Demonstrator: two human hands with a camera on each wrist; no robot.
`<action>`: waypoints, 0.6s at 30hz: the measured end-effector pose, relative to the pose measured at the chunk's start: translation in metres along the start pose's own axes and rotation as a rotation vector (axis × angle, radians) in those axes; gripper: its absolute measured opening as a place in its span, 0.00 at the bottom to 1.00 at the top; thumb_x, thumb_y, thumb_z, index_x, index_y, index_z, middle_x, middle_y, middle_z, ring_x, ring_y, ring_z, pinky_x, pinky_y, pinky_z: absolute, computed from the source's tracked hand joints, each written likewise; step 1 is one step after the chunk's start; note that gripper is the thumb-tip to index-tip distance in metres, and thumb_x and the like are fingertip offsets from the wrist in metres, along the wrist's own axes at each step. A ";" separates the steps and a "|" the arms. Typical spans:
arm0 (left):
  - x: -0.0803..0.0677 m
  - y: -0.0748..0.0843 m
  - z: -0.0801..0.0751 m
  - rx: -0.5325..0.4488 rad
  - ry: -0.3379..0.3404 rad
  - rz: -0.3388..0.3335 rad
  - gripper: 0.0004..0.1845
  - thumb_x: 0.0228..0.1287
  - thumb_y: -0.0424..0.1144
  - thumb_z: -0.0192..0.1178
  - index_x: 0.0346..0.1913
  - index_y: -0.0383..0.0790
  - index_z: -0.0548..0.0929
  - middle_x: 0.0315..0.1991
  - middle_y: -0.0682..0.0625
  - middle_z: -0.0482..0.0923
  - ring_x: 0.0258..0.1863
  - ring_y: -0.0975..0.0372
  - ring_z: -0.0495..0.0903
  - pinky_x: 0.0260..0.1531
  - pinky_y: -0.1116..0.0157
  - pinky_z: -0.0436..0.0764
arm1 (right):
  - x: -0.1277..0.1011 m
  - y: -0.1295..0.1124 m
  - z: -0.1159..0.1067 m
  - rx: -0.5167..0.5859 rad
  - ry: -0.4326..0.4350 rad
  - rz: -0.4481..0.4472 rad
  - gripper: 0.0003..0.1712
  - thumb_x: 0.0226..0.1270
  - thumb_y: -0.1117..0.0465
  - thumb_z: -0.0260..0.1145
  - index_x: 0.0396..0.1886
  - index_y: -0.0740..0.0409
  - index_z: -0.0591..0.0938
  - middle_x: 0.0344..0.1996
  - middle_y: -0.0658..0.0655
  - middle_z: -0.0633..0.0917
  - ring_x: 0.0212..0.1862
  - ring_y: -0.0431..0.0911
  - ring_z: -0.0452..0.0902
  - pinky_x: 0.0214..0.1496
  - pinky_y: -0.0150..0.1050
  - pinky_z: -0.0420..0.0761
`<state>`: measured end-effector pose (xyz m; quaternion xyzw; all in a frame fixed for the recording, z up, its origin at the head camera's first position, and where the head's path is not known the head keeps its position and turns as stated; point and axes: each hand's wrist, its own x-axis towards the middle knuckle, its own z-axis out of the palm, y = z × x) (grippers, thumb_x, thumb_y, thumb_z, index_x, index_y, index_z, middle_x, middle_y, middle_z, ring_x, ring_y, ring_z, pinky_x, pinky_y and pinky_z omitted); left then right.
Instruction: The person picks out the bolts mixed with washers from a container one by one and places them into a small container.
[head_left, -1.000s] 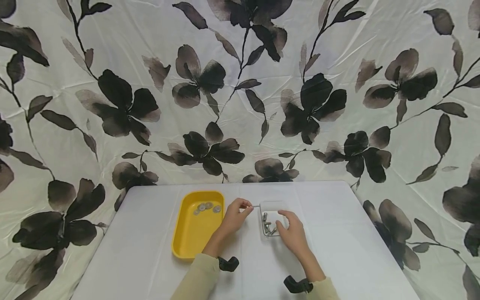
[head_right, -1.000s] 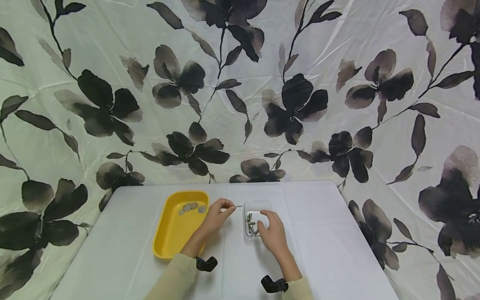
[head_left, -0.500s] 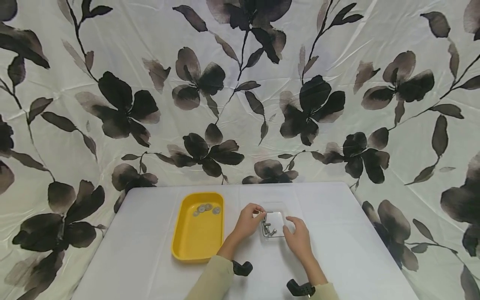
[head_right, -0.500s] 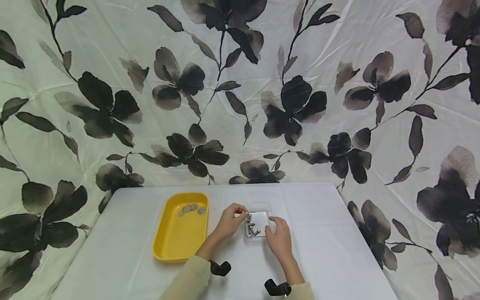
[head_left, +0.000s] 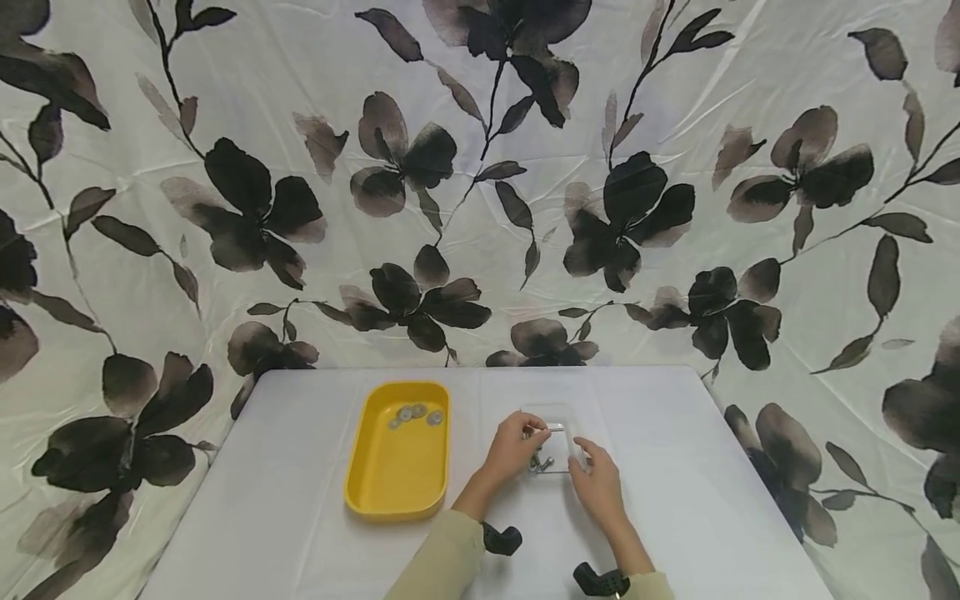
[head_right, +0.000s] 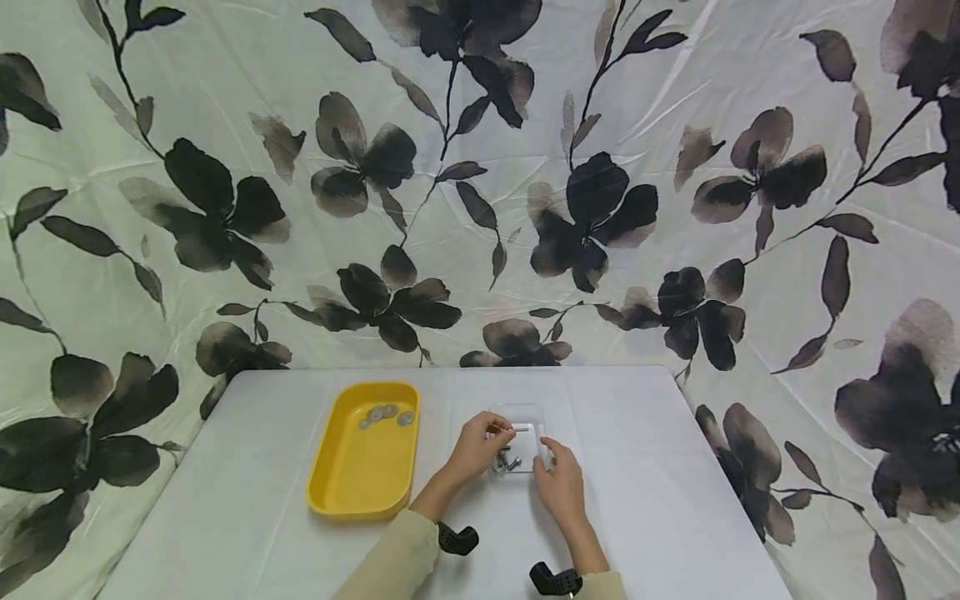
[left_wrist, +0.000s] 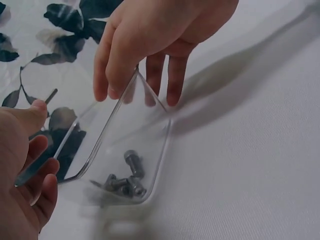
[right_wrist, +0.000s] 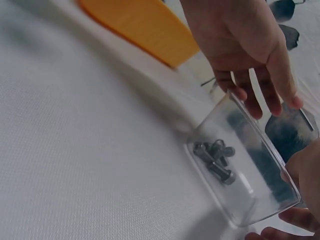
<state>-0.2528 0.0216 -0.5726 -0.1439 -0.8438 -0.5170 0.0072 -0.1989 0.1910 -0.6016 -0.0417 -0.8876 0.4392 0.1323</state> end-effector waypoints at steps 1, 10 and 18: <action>0.001 0.001 0.001 0.003 -0.002 -0.007 0.05 0.66 0.42 0.63 0.39 0.46 0.83 0.40 0.56 0.76 0.43 0.59 0.76 0.41 0.63 0.76 | 0.000 0.000 0.000 0.008 -0.009 0.008 0.22 0.65 0.63 0.64 0.59 0.62 0.78 0.56 0.69 0.78 0.51 0.64 0.78 0.48 0.55 0.79; 0.003 0.006 0.009 0.048 -0.008 0.003 0.05 0.65 0.42 0.64 0.38 0.46 0.83 0.39 0.56 0.76 0.43 0.60 0.77 0.41 0.63 0.77 | 0.001 0.001 -0.002 0.064 -0.023 0.039 0.22 0.66 0.64 0.63 0.60 0.61 0.77 0.55 0.70 0.79 0.49 0.63 0.80 0.44 0.50 0.82; 0.001 0.005 0.009 0.048 -0.009 -0.022 0.06 0.65 0.44 0.65 0.39 0.46 0.84 0.40 0.56 0.77 0.44 0.60 0.77 0.42 0.62 0.77 | -0.001 0.000 -0.002 0.074 -0.032 0.051 0.22 0.67 0.63 0.62 0.61 0.60 0.76 0.55 0.70 0.79 0.50 0.63 0.80 0.45 0.50 0.82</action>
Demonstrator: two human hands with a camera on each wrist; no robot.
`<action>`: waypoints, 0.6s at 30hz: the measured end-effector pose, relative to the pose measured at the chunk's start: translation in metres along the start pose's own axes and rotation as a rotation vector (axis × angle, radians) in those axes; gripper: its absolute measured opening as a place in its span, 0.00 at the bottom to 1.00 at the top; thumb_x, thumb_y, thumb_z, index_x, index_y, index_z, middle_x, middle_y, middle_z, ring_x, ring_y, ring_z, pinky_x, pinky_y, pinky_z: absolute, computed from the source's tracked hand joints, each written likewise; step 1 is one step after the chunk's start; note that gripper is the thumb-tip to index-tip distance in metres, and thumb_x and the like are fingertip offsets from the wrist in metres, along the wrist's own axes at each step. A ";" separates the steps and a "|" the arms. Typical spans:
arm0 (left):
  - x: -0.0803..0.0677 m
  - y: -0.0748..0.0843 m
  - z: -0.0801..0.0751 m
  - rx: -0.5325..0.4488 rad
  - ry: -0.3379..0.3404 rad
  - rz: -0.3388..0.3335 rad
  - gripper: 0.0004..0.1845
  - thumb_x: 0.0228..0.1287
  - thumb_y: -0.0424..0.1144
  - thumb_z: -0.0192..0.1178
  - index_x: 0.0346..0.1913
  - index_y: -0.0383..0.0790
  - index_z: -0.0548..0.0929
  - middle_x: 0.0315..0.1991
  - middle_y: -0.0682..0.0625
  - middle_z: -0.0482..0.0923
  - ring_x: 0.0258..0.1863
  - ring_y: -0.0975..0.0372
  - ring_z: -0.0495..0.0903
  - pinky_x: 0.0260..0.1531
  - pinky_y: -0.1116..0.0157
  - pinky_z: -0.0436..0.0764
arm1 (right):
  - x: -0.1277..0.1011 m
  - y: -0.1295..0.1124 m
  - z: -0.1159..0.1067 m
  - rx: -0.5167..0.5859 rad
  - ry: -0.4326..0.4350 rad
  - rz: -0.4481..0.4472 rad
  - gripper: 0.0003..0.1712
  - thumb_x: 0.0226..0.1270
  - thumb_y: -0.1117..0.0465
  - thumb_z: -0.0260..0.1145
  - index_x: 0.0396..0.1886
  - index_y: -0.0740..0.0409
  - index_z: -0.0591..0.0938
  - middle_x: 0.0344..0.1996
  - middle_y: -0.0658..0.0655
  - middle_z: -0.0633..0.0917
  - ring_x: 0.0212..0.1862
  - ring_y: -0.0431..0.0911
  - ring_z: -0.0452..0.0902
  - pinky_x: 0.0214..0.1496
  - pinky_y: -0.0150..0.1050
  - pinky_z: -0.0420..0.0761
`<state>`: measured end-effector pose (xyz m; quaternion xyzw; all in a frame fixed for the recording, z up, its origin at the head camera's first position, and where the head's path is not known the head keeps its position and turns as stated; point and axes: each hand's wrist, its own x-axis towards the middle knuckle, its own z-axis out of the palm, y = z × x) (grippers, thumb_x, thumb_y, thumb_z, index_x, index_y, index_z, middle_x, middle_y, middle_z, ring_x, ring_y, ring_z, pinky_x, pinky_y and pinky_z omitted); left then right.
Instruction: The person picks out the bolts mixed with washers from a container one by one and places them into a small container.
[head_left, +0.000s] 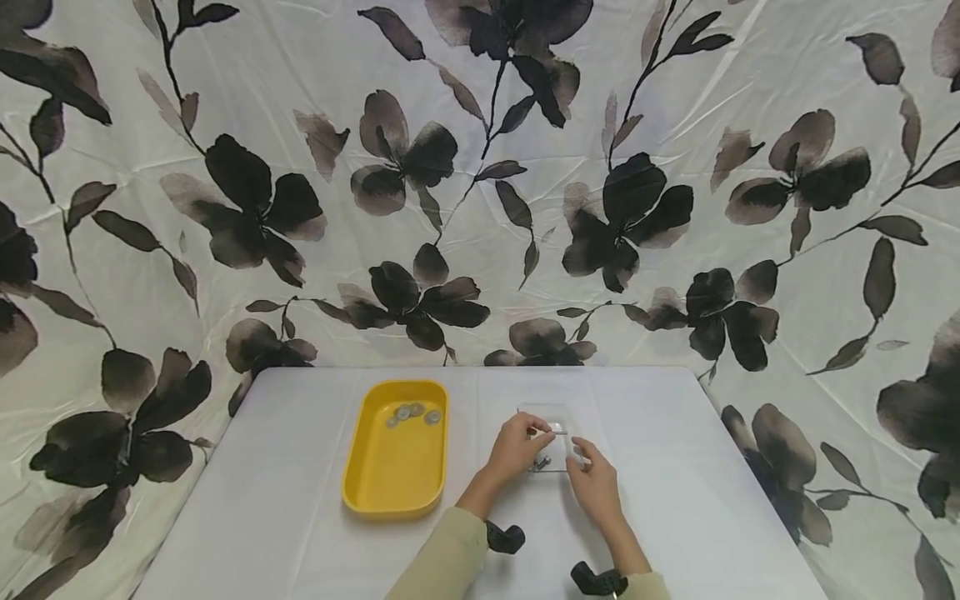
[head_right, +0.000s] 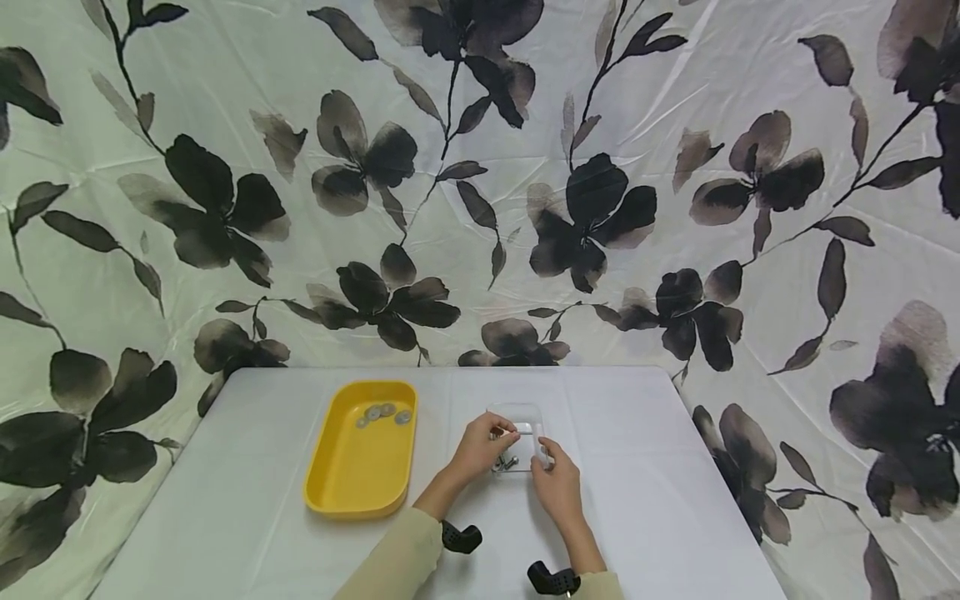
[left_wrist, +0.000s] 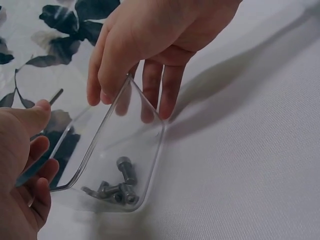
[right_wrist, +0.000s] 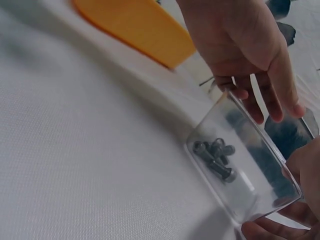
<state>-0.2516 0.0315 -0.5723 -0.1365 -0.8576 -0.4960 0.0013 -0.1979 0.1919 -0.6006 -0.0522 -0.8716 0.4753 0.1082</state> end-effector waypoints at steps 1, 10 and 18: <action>0.000 0.000 0.000 0.000 0.002 0.001 0.06 0.64 0.43 0.65 0.39 0.46 0.84 0.40 0.56 0.77 0.44 0.59 0.77 0.42 0.62 0.77 | 0.000 0.000 0.000 0.000 -0.002 0.000 0.22 0.67 0.63 0.62 0.61 0.60 0.76 0.55 0.70 0.79 0.50 0.63 0.80 0.44 0.50 0.82; -0.004 0.000 -0.002 0.057 -0.031 0.002 0.06 0.64 0.41 0.66 0.41 0.46 0.87 0.42 0.55 0.79 0.46 0.56 0.78 0.41 0.60 0.78 | 0.000 0.002 0.002 0.006 -0.004 -0.008 0.22 0.66 0.65 0.63 0.60 0.60 0.77 0.52 0.70 0.80 0.46 0.60 0.82 0.41 0.47 0.83; -0.005 -0.001 -0.012 0.004 -0.091 0.031 0.06 0.68 0.39 0.60 0.44 0.44 0.85 0.42 0.57 0.79 0.43 0.63 0.77 0.41 0.65 0.78 | 0.002 0.002 -0.001 0.019 -0.016 0.000 0.23 0.66 0.64 0.63 0.61 0.60 0.76 0.53 0.69 0.80 0.47 0.60 0.82 0.42 0.47 0.83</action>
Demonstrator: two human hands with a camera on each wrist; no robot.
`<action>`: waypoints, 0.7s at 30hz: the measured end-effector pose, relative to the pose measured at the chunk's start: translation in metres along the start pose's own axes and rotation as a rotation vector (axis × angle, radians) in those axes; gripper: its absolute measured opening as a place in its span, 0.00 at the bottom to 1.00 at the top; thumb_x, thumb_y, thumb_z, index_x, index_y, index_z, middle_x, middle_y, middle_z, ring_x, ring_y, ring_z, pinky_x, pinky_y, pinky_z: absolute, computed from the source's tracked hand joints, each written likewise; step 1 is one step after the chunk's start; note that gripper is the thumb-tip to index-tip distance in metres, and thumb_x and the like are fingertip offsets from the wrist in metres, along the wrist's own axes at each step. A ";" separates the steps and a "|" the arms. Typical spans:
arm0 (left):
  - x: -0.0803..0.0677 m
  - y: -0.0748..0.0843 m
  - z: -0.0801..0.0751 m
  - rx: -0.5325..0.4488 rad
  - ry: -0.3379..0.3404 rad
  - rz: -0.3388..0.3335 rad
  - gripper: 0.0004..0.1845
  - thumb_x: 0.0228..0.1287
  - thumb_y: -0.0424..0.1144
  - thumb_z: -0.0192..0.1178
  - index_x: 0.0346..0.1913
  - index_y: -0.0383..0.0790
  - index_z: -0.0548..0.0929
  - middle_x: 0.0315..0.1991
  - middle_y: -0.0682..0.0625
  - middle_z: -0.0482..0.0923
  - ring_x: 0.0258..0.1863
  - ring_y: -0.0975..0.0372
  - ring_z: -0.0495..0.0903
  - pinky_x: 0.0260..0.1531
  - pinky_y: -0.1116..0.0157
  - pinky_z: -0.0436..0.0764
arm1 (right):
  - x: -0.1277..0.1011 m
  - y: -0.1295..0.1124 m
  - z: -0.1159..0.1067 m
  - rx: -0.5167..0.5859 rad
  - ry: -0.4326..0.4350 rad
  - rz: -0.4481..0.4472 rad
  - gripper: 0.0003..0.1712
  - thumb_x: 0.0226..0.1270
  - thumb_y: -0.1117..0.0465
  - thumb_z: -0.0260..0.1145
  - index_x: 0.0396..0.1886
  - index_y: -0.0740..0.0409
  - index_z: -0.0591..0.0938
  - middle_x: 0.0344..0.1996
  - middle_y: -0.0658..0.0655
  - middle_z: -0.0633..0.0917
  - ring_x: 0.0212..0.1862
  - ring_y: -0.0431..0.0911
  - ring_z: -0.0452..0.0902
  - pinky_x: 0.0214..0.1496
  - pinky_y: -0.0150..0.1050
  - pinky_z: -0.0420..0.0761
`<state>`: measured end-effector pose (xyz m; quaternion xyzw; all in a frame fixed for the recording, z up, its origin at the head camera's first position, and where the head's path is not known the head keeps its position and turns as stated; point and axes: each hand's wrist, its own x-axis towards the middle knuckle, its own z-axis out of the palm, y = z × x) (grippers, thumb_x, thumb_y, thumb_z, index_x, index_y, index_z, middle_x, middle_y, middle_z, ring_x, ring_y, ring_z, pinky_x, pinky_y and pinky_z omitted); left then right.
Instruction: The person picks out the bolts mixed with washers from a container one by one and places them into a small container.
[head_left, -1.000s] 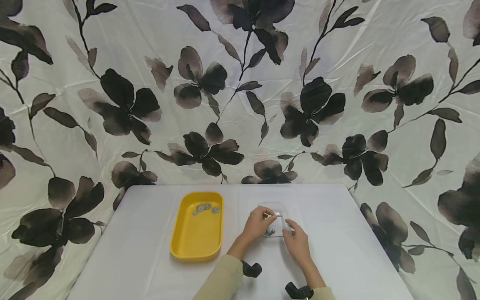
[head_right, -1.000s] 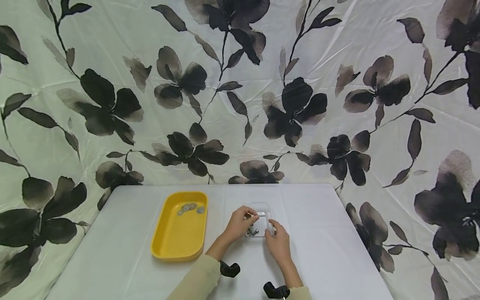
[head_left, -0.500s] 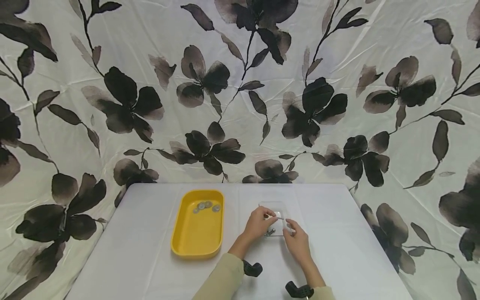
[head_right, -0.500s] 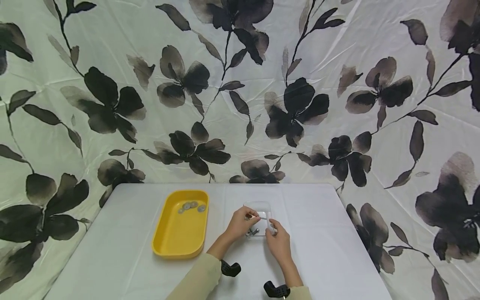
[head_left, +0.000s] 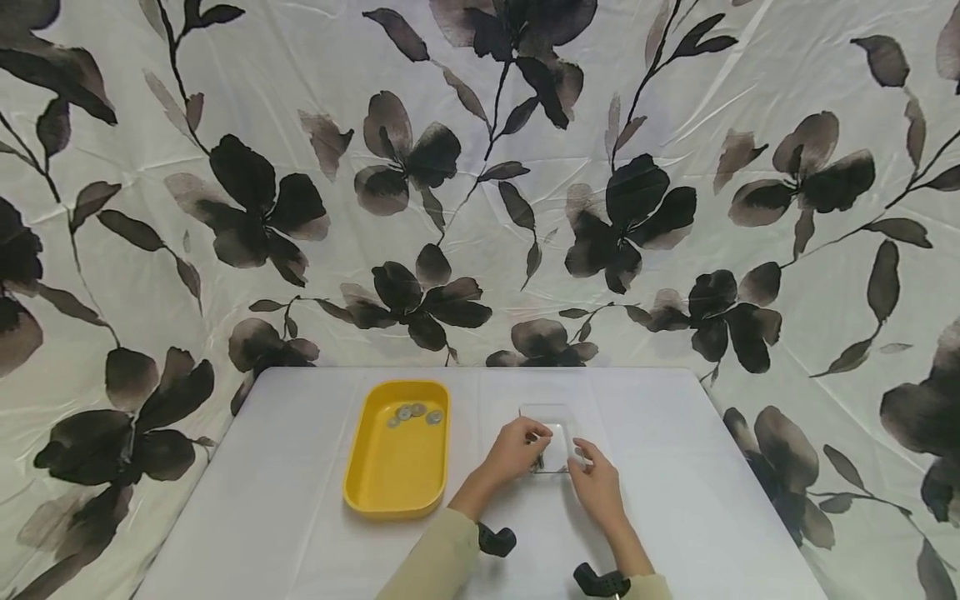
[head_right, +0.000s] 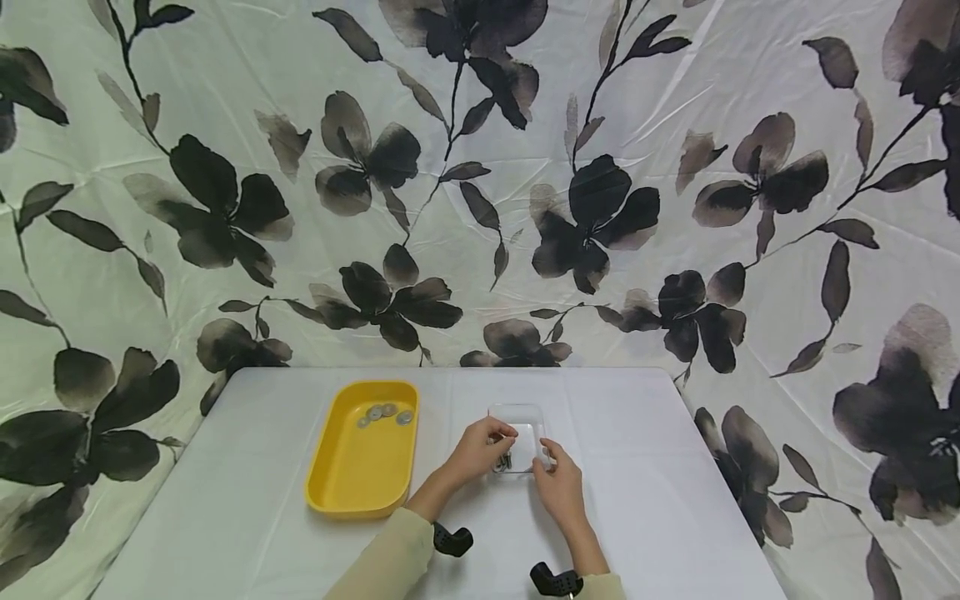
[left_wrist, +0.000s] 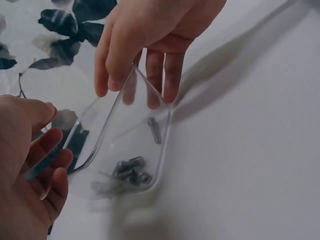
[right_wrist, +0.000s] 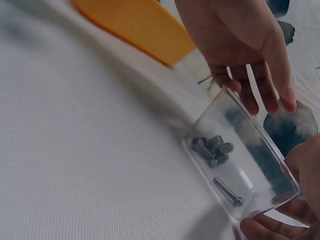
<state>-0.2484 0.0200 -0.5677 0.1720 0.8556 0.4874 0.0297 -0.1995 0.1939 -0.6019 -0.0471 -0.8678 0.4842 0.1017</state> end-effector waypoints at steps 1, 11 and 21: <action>0.000 0.001 -0.002 -0.011 -0.007 0.008 0.06 0.68 0.38 0.60 0.44 0.43 0.84 0.42 0.56 0.79 0.42 0.64 0.77 0.40 0.66 0.78 | 0.000 0.000 -0.001 -0.004 -0.001 -0.002 0.23 0.66 0.64 0.63 0.61 0.60 0.76 0.53 0.69 0.80 0.47 0.60 0.82 0.42 0.47 0.82; -0.007 0.004 -0.030 0.023 -0.117 0.021 0.11 0.68 0.38 0.59 0.50 0.41 0.83 0.45 0.55 0.79 0.44 0.62 0.77 0.45 0.64 0.77 | 0.001 -0.005 -0.013 -0.059 0.016 -0.035 0.22 0.65 0.65 0.63 0.59 0.63 0.76 0.55 0.68 0.79 0.46 0.58 0.82 0.41 0.44 0.83; -0.021 0.009 -0.085 0.191 -0.093 -0.036 0.16 0.69 0.43 0.59 0.58 0.47 0.78 0.52 0.54 0.76 0.54 0.57 0.75 0.53 0.58 0.76 | 0.020 -0.034 -0.045 -0.259 0.061 -0.259 0.23 0.64 0.66 0.65 0.59 0.64 0.76 0.54 0.66 0.79 0.50 0.59 0.79 0.44 0.49 0.82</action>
